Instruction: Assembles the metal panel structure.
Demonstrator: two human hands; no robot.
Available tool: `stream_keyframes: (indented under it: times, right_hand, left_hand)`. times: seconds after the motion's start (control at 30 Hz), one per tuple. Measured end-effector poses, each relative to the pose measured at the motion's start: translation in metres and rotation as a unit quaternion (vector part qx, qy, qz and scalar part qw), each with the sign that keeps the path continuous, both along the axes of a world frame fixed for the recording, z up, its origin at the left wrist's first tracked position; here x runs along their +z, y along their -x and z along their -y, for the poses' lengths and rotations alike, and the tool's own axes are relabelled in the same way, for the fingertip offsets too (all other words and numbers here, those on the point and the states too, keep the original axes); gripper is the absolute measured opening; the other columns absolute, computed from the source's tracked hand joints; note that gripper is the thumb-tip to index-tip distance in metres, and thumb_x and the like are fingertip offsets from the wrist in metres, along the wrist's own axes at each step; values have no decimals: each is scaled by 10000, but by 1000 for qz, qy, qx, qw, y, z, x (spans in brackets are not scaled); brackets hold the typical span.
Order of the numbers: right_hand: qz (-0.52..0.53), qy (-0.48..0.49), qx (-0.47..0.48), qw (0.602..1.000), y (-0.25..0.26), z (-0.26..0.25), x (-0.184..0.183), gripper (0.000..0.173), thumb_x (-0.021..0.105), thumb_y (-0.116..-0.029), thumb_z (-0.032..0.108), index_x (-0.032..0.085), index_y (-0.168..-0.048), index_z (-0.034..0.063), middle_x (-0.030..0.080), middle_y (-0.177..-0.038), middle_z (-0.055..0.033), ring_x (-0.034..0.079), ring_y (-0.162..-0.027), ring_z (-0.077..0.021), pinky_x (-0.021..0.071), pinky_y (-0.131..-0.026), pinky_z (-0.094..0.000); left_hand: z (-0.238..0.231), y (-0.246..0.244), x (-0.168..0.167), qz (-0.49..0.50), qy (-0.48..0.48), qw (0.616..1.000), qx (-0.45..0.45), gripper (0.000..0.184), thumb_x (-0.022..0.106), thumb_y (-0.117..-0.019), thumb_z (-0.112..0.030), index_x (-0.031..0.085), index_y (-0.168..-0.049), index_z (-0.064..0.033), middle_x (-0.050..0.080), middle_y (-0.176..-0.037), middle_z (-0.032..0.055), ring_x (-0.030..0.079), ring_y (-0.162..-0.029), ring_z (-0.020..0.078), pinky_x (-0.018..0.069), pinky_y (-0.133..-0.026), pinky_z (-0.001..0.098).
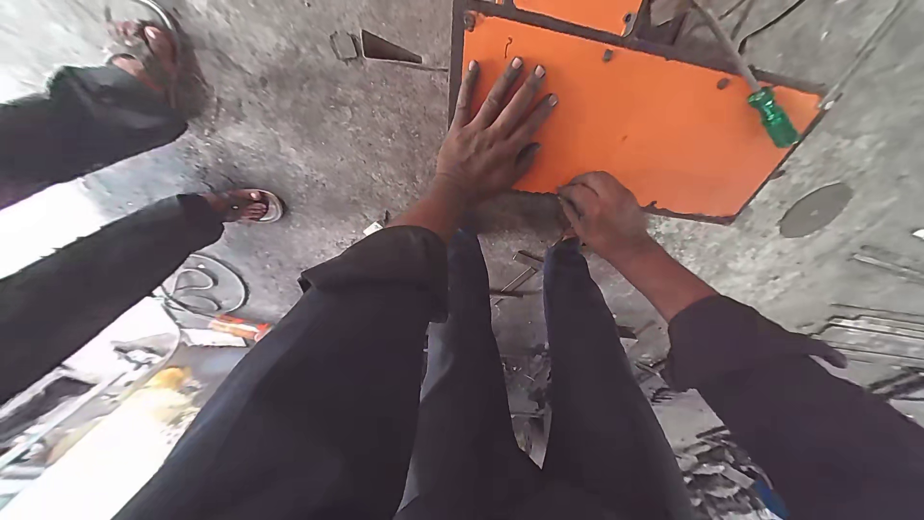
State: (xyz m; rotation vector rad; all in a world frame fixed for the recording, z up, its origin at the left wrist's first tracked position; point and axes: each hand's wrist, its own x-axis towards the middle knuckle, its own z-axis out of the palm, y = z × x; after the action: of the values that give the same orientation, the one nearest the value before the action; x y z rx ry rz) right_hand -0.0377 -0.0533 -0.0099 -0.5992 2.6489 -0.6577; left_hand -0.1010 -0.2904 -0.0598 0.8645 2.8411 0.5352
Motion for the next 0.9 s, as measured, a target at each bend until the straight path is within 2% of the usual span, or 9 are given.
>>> stream_keyframes:
  times: [0.23, 0.43, 0.67, 0.9]
  right_hand:
    - [7, 3, -2, 1000, 0, -4, 0, 181, 642, -1002, 170, 756, -1031, 33, 735, -1030, -170, 729, -994, -322, 612, -857, -416]
    - [32, -5, -20, 999, 4, -1, 1, 247, 627, -1020, 239, 747, -1027, 24, 737, -1012, -176, 734, -968, -326, 611, -848, -434]
    - [34, 0, 7, 999, 4, -7, -1, 217, 645, -1002, 199, 741, -1010, 5, 733, -1016, -188, 729, -985, -344, 608, -859, -442]
    - [26, -14, 1, 1000, 4, -4, 0, 244, 620, -1021, 236, 741, -1010, 24, 731, -991, -171, 729, -966, -329, 608, -837, -431]
  left_hand:
    - [-1, 1, 2, 16, 7, 1000, 0, 511, 398, -1073, -428, 450, -1564, -295, 364, -1663, 22, 285, -1552, 308, 144, -1218, 681]
    - [0, 1, 1, 9, 14, 1000, -7, 519, 390, -1073, -436, 440, -1568, -290, 362, -1663, 33, 289, -1549, 319, 151, -1211, 688]
    - [1, 1, 1, 8, 2, 1000, -7, 517, 393, -1071, -438, 451, -1564, -291, 372, -1658, 30, 291, -1548, 319, 150, -1213, 684]
    - [0, 1, -1, 1, 0, 1000, -3, 518, 414, -1062, -441, 466, -1554, -288, 388, -1649, 36, 303, -1542, 322, 156, -1213, 682]
